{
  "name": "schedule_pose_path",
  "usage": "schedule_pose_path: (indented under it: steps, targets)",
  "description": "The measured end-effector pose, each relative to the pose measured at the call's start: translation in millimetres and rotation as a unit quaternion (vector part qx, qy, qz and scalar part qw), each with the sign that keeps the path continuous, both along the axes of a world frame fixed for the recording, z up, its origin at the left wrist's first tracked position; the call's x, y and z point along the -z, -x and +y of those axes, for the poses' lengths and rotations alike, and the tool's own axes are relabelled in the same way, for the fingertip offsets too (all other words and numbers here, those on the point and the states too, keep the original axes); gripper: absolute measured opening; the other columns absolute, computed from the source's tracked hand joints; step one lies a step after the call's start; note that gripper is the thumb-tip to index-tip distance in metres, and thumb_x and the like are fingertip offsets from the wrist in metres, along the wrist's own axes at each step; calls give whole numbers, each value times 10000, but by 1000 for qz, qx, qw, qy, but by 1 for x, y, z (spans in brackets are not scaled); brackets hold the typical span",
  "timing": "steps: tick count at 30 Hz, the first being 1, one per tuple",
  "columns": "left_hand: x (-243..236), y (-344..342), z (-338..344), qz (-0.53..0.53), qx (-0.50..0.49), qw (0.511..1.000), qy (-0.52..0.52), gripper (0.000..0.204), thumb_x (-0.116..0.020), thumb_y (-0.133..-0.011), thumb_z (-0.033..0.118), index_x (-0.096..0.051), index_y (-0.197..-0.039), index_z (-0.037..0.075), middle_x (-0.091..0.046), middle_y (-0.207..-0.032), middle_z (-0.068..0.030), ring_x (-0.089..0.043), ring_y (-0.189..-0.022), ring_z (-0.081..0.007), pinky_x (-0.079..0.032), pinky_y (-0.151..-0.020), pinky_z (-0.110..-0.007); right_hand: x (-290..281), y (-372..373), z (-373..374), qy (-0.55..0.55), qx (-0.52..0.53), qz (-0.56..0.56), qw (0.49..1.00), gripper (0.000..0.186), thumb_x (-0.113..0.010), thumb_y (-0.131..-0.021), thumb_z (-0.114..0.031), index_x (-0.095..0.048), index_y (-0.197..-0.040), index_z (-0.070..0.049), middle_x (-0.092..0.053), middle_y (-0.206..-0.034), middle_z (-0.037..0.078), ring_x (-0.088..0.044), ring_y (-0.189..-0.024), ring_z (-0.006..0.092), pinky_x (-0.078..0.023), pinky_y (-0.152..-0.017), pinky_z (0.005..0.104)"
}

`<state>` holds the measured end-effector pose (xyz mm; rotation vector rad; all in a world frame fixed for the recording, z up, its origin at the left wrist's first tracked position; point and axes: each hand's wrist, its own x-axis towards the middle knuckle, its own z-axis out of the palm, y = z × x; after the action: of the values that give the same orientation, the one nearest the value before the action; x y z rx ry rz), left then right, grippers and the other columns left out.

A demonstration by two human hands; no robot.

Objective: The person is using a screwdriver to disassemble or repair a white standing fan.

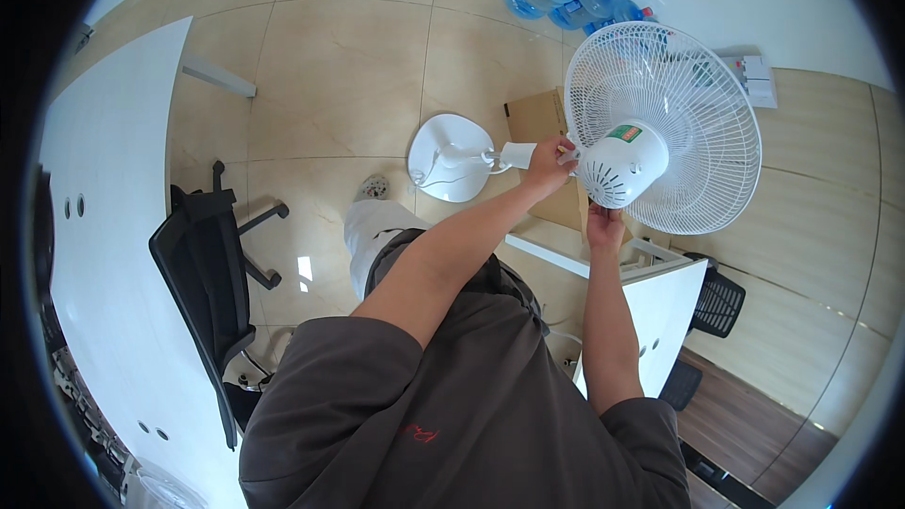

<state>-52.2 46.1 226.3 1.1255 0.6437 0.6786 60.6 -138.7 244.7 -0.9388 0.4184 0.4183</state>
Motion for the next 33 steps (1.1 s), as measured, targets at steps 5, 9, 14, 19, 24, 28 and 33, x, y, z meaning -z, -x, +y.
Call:
schedule_pose_path:
  steps: [5,9,14,19,24,28,33]
  targets:
    - [-3,4,2,-14,-11,1000,-7,333,-779,-637,55,-571,-895,30,-563,-961,-128,-561,-876,-294,-471,-780,-388,-15,7,6,-3,-27,25,999,218,-425,-917,-88,-560,-1054,14,-583,-1067,149,-530,-937,254,-431,-819,377]
    - [-5,7,4,-16,-16,1000,-19,313,-752,-661,15,-594,-931,38,-590,-923,-103,-563,-794,-224,-487,-701,-333,-19,12,5,-2,-53,-13,999,245,-401,-904,-73,-560,-1068,16,-585,-1077,147,-533,-959,255,-426,-834,376]
    - [-7,9,4,-23,-7,1000,-17,270,-741,-675,10,-633,-920,39,-603,-972,-99,-576,-808,-215,-500,-685,-313,-13,9,0,4,-56,-5,998,244,-425,-889,-79,-560,-1071,12,-584,-1092,143,-534,-969,253,-429,-839,376]
    - [-8,8,4,-54,-12,998,-28,182,-712,-699,24,-659,-874,31,-598,-997,-105,-596,-857,-224,-528,-673,-291,-7,1,-6,9,-58,-10,998,246,-429,-882,-77,-559,-1070,14,-587,-1093,143,-535,-974,252,-435,-846,380]
    - [-5,6,9,-30,5,998,-57,162,-707,-712,56,-660,-865,28,-597,-981,-105,-582,-810,-215,-512,-659,-300,-5,-2,-11,14,-98,-45,994,258,-429,-883,-69,-549,-1095,17,-583,-1109,142,-535,-994,254,-436,-851,380]
    - [-3,5,16,-46,26,996,-72,139,-710,-722,82,-660,-840,28,-595,-914,-98,-553,-716,-194,-468,-600,-301,-5,5,-12,-19,-95,-26,995,264,-425,-885,-64,-546,-1105,17,-581,-1127,140,-534,-1000,253,-436,-852,381]
    - [0,1,22,-32,53,994,-87,122,-696,-753,102,-648,-832,22,-583,-855,-106,-545,-640,-199,-454,-580,-304,-7,7,-8,-36,-111,-63,991,258,-432,-890,-70,-547,-1105,18,-572,-1149,142,-533,-1004,257,-434,-855,385]
